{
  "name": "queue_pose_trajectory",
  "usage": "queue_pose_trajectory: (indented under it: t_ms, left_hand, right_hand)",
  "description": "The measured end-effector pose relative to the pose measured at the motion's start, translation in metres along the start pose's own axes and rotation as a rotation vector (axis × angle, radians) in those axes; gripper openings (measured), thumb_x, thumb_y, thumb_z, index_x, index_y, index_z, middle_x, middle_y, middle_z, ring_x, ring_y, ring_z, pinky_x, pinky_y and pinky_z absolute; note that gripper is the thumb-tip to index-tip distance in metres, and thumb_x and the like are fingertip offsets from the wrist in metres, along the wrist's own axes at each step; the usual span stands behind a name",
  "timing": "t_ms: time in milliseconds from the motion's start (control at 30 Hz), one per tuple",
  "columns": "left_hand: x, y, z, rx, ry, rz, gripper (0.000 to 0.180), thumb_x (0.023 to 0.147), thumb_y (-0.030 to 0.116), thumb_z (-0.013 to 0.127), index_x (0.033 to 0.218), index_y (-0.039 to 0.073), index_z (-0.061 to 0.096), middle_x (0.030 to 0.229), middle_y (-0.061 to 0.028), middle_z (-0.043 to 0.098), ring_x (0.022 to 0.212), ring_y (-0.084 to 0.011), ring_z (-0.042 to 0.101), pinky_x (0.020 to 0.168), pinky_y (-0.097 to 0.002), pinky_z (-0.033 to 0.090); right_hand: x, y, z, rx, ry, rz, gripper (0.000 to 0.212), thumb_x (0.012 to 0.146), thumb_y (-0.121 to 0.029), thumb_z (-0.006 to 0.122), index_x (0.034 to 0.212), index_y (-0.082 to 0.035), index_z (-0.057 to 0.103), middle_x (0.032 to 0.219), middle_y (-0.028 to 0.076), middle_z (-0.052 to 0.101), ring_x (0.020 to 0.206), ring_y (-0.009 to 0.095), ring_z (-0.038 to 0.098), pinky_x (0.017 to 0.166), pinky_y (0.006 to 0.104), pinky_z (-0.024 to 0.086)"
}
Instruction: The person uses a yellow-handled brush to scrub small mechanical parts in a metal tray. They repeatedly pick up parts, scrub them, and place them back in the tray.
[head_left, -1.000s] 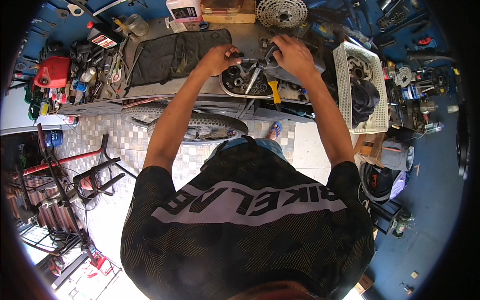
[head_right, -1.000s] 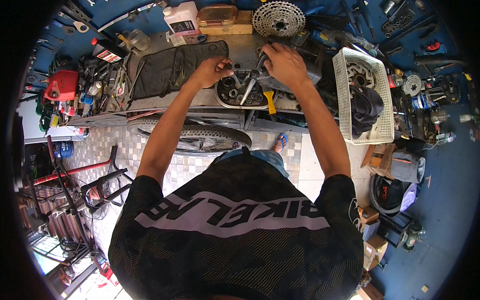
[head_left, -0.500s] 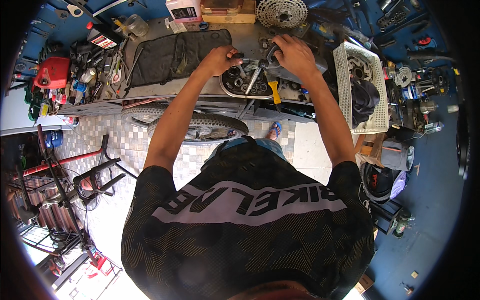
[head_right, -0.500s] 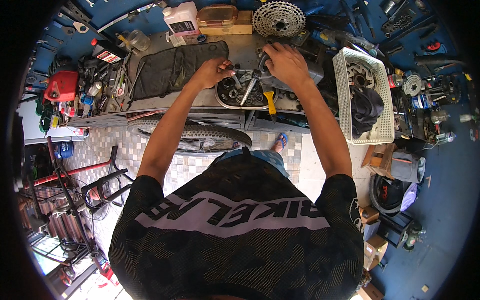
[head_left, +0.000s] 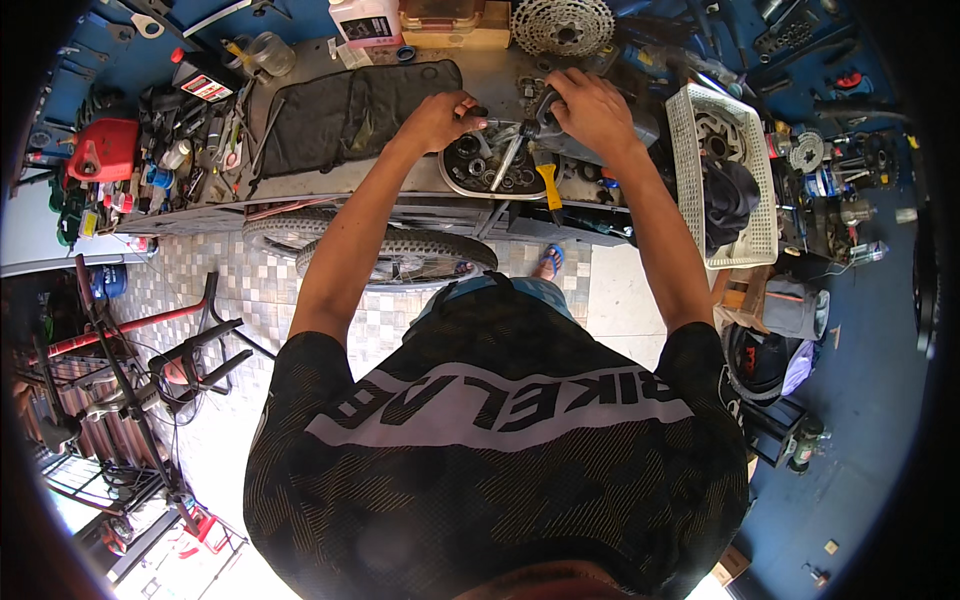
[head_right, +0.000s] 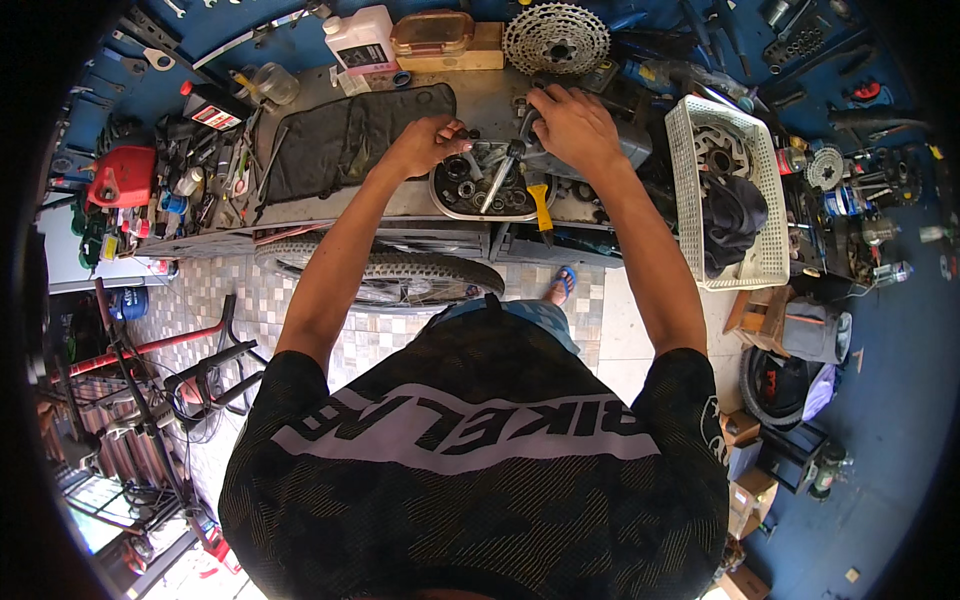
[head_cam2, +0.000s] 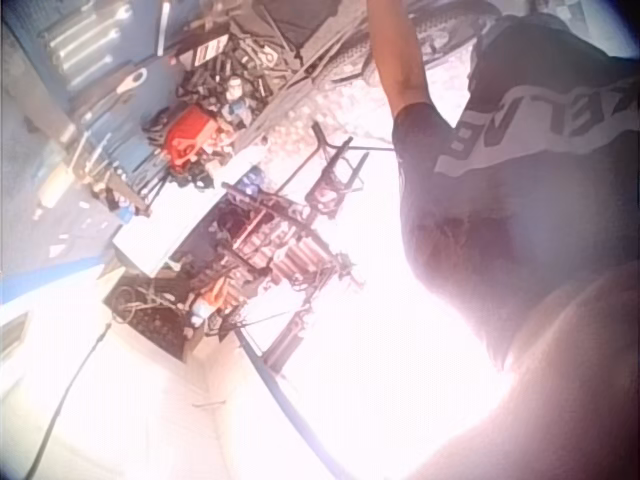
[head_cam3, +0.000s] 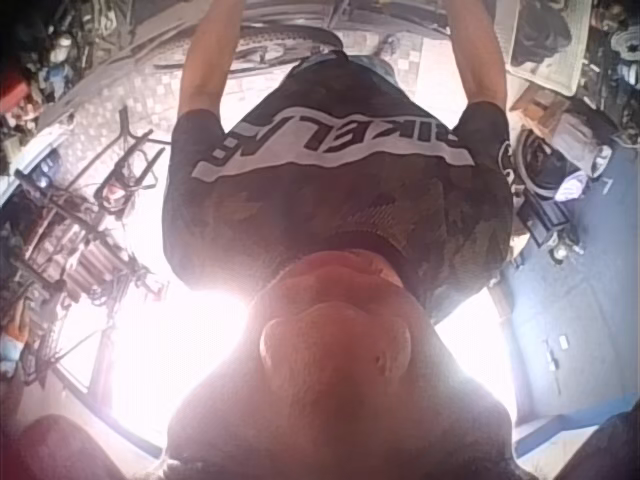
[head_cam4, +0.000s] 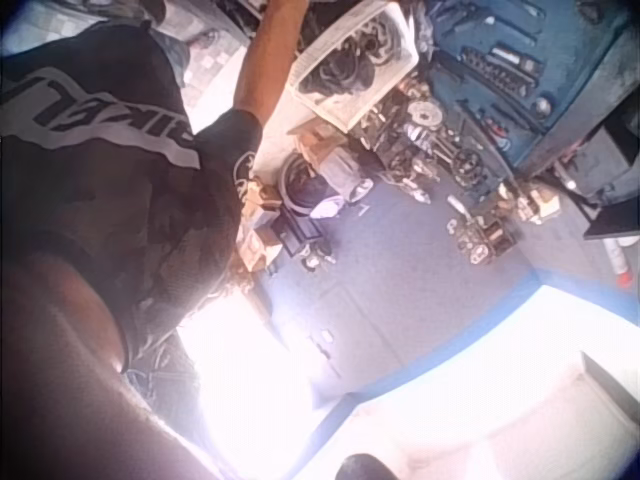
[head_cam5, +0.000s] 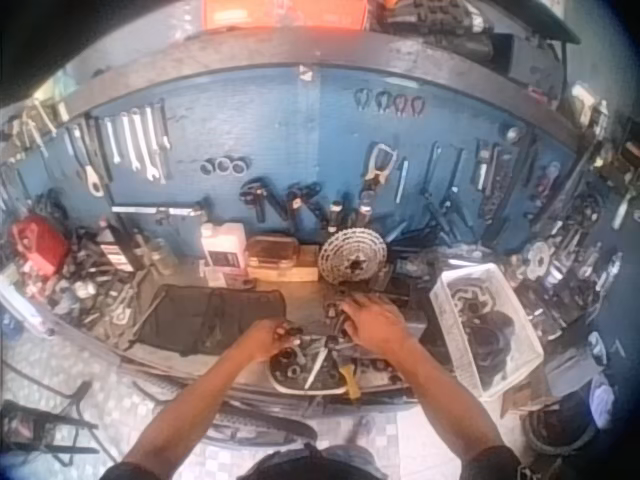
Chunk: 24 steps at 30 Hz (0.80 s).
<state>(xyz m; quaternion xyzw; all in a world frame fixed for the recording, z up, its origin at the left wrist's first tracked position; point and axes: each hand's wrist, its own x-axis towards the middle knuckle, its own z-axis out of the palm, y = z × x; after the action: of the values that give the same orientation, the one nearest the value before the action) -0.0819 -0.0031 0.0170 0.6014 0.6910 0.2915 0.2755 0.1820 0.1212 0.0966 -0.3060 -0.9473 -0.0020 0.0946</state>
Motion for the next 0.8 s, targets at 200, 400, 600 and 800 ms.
queue_pose_trajectory:
  t_ms: [200,400,600,800]
  left_hand:
    - [0.002,0.010,-0.002,0.013,0.012,0.059,0.060,0.093,0.043,0.085,0.127,-0.004,0.072,0.109,-0.0173,0.077,0.097,-0.0302,0.074,0.089,-0.0408,0.058]
    - [0.010,0.020,0.000,-0.106,0.019,0.080,0.056,0.093,0.045,0.086,0.118,-0.004,0.072,0.091,-0.0103,0.072,0.085,-0.0189,0.070,0.081,-0.0344,0.057]
    - [0.021,0.052,-0.017,-0.226,0.107,0.091,0.050,0.090,0.041,0.089,0.108,-0.003,0.071,0.077,-0.0025,0.059,0.074,-0.0102,0.059,0.068,-0.0304,0.050]
    - [0.053,0.059,-0.058,0.064,0.372,0.264,0.045,0.087,0.036,0.092,0.109,0.001,0.074,0.074,-0.0013,0.058,0.070,-0.0132,0.053,0.066,-0.0338,0.048]
  right_hand:
    - [-0.001,0.004,0.004,-0.016,0.020,0.001,0.048,0.095,-0.022,0.074,0.141,-0.017,0.063,0.138,0.011,0.068,0.130,0.042,0.064,0.115,0.0516,0.049]
    - [0.002,0.001,-0.005,0.127,0.028,0.059,0.040,0.094,-0.020,0.073,0.133,-0.013,0.065,0.131,0.013,0.070,0.122,0.042,0.067,0.108,0.0525,0.052]
    - [0.023,-0.001,-0.004,0.468,0.322,0.110,0.033,0.096,-0.016,0.068,0.127,-0.008,0.064,0.119,0.019,0.070,0.110,0.044,0.069,0.095,0.0506,0.056]
    - [0.070,0.006,0.016,0.633,0.565,0.018,0.028,0.099,-0.017,0.067,0.125,-0.010,0.064,0.111,0.017,0.073,0.104,0.039,0.072,0.089,0.0453,0.056]
